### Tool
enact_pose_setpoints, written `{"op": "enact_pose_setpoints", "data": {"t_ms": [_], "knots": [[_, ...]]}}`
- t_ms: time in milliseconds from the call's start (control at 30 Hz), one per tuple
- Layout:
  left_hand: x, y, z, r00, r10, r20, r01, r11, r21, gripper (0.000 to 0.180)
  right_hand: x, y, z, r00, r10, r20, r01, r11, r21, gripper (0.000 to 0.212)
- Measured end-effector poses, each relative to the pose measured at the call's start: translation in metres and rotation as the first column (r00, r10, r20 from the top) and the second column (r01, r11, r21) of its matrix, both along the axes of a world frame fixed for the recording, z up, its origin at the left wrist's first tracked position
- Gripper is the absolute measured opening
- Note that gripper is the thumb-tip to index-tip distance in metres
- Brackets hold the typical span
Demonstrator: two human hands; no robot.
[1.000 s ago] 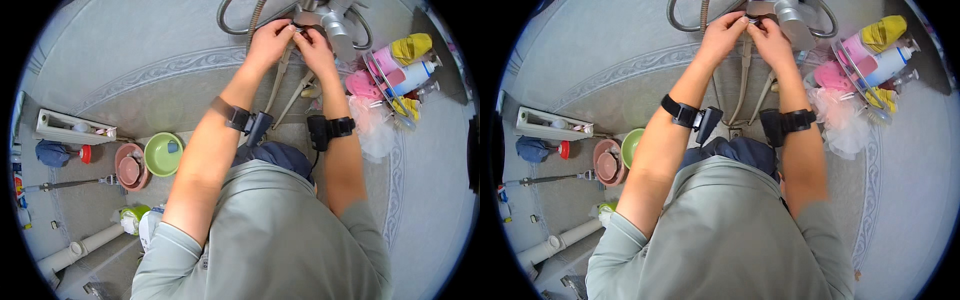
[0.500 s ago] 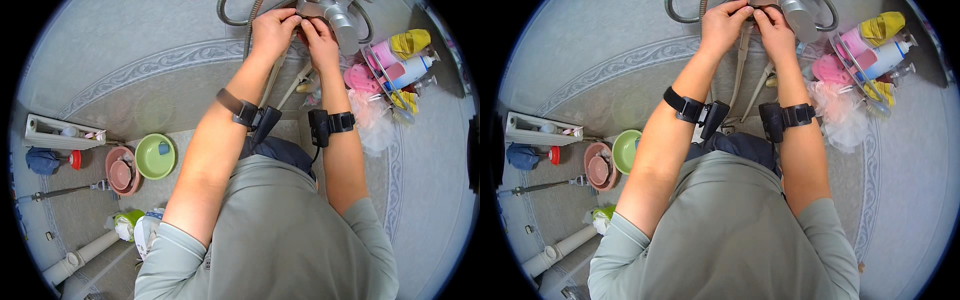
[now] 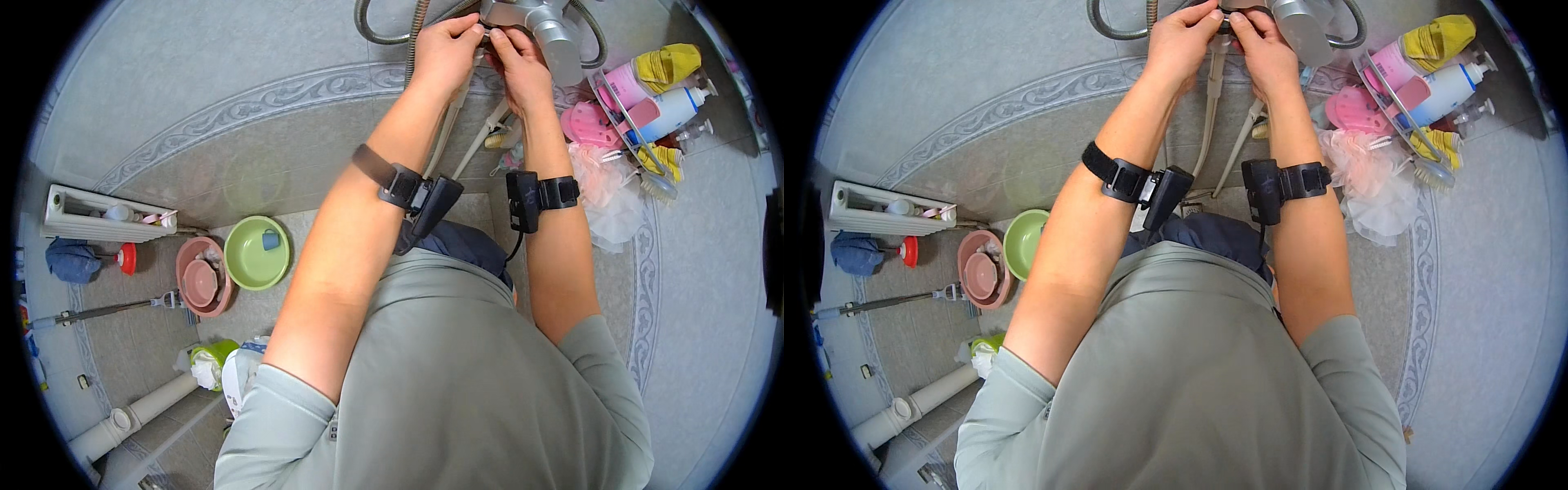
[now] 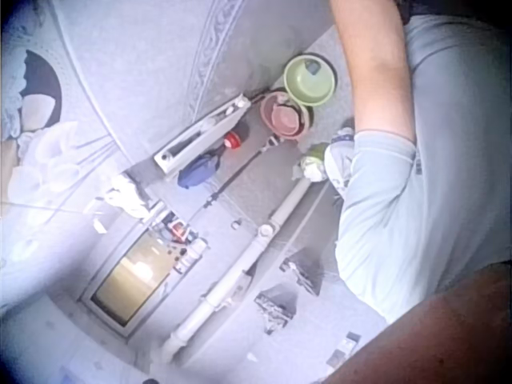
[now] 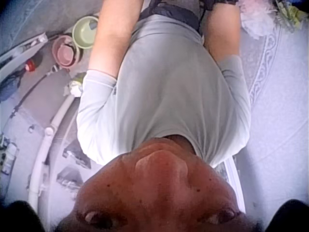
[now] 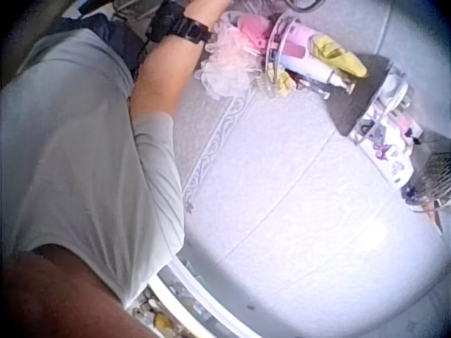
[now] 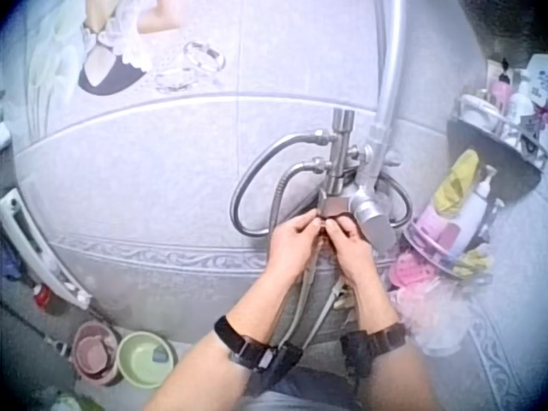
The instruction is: The person unscrews a hose connector from a shower faucet by hand, removes a black rubber ring, and displays the internal components.
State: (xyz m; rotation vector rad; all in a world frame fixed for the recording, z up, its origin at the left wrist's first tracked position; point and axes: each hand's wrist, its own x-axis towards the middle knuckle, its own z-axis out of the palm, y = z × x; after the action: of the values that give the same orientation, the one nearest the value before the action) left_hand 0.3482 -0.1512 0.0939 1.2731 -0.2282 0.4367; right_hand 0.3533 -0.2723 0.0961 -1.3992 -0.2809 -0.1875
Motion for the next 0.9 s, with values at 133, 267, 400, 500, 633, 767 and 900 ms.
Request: {"op": "enact_pose_setpoints", "data": {"t_ms": [133,267,400,500,633,767,900], "knots": [[-0.003,0.003,0.005,0.994,-0.09,-0.058,0.085,0.993,-0.08,0.028,-0.001,0.008,-0.003,0.994,-0.08,0.07,0.079,0.997,0.013,0.025],[-0.007,0.0,0.005,0.986,-0.148,-0.071,0.129,0.967,-0.22,0.028,-0.007,0.017,-0.005,0.982,-0.169,0.08,0.158,0.979,0.13,0.023],[-0.002,0.003,0.006,0.987,-0.135,-0.093,0.119,0.981,-0.151,0.029,-0.005,0.018,-0.008,0.978,-0.197,0.071,0.185,0.971,0.148,0.022],[-0.003,0.003,0.005,0.994,-0.076,-0.073,0.069,0.993,-0.093,0.028,-0.003,0.016,-0.01,0.98,-0.191,0.058,0.182,0.973,0.141,0.023],[-0.01,0.007,0.011,0.995,0.097,-0.011,-0.095,0.987,0.132,0.026,-0.006,0.018,-0.006,0.983,-0.184,0.022,0.179,0.974,0.14,0.023],[-0.013,0.007,0.016,0.985,0.175,0.009,-0.172,0.957,0.234,0.026,-0.006,0.013,-0.005,0.982,-0.187,0.034,0.184,0.981,0.067,0.023],[-0.009,0.006,0.014,0.983,0.181,0.036,-0.184,0.949,0.257,0.028,-0.002,0.01,-0.006,0.987,-0.153,0.045,0.15,0.986,0.075,0.024]]}}
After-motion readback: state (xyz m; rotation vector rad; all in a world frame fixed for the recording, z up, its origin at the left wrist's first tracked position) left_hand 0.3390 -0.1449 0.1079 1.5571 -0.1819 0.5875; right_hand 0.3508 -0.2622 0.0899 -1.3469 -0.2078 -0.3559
